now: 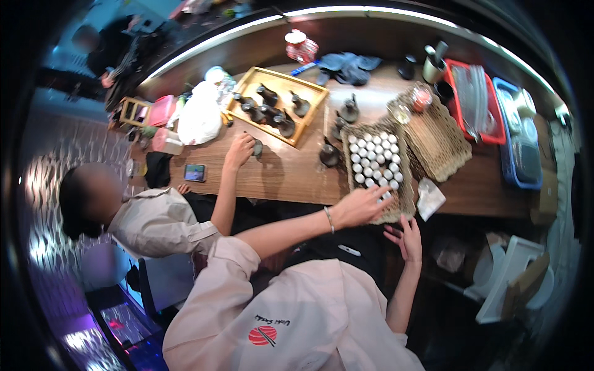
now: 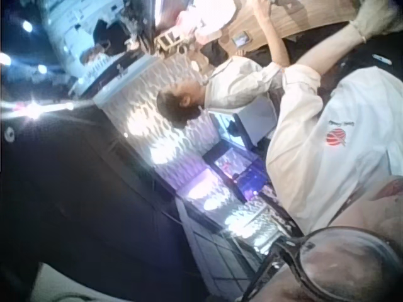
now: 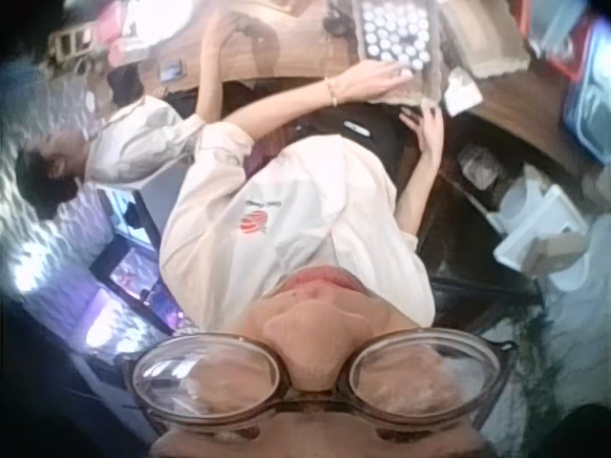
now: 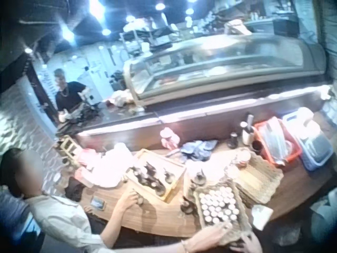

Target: The person assembles small dark bottles by attaching white caps and placing them into a woven tray. They also handle clear plastic cups and a pink container with orange contents, arranging items on the table.

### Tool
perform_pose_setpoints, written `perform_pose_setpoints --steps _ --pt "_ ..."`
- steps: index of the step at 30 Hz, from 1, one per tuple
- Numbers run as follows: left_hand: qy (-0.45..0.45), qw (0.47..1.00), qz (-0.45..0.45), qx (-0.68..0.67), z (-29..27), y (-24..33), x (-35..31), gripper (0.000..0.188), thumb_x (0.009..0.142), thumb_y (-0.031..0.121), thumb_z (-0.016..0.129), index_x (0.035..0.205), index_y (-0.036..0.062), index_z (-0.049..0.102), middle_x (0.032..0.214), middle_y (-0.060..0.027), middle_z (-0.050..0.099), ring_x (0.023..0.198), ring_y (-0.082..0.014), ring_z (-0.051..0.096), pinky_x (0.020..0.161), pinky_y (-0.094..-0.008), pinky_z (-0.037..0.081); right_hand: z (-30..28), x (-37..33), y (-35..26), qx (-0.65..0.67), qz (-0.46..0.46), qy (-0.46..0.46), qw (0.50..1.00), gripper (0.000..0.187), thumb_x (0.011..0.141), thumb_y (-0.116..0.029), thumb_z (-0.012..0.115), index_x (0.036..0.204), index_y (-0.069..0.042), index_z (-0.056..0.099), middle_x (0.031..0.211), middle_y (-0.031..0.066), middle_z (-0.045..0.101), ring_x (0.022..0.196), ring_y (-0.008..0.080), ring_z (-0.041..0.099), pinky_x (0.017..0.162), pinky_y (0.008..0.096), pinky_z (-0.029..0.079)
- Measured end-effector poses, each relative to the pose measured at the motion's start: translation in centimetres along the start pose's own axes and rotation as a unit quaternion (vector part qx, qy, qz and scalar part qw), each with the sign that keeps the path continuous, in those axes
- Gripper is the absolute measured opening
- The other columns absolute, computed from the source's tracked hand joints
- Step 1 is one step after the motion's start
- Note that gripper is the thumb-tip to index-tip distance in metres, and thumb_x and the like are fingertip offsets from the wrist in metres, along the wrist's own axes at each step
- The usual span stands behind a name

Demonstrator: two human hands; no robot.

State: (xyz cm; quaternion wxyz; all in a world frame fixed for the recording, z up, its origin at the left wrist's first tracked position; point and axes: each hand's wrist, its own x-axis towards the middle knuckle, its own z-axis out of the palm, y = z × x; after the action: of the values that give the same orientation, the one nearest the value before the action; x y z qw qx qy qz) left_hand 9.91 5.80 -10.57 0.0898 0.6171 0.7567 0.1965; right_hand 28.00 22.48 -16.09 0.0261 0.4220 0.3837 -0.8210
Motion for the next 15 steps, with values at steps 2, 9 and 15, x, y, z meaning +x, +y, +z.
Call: perform_pose_setpoints --steps 2,9,15 --pt "0.053 0.998 -0.033 -0.027 -1.4 0.4 -1.1 0.049 0.093 0.027 0.07 0.135 0.0071 0.055 0.138 -0.0152 0.054 0.119 -0.033 0.058 0.088 -0.0406 0.057 0.8 0.4 0.8 -0.005 -0.029 -0.015 0.999 0.046 0.106 -0.028 0.062 0.143 -0.011 0.042 0.131 0.0128 0.059 0.098 0.0296 0.069 0.083 0.0459 0.064" --pt "0.137 0.969 -0.188 -0.088 -4.2 0.3 -5.5 0.043 0.096 0.027 0.069 0.133 0.0074 0.059 0.133 -0.0147 0.059 0.113 -0.0333 0.064 0.088 -0.0428 0.058 1.2 3.1 2.0 0.037 -0.039 -0.065 0.996 0.045 0.096 -0.004 0.054 0.14 -0.002 0.048 0.125 0.0144 0.065 0.099 0.0296 0.072 0.082 0.0458 0.065" --pt "0.233 0.941 -0.231 -0.082 -4.3 -0.8 -8.6 0.038 0.094 0.024 0.071 0.126 0.0052 0.063 0.127 -0.0152 0.063 0.113 -0.0352 0.065 0.095 -0.0429 0.055 -0.1 3.0 2.0 0.066 -0.07 -0.037 0.995 0.047 0.091 0.0 0.053 0.137 0.006 0.051 0.126 0.0185 0.067 0.105 0.0323 0.073 0.085 0.0472 0.065"
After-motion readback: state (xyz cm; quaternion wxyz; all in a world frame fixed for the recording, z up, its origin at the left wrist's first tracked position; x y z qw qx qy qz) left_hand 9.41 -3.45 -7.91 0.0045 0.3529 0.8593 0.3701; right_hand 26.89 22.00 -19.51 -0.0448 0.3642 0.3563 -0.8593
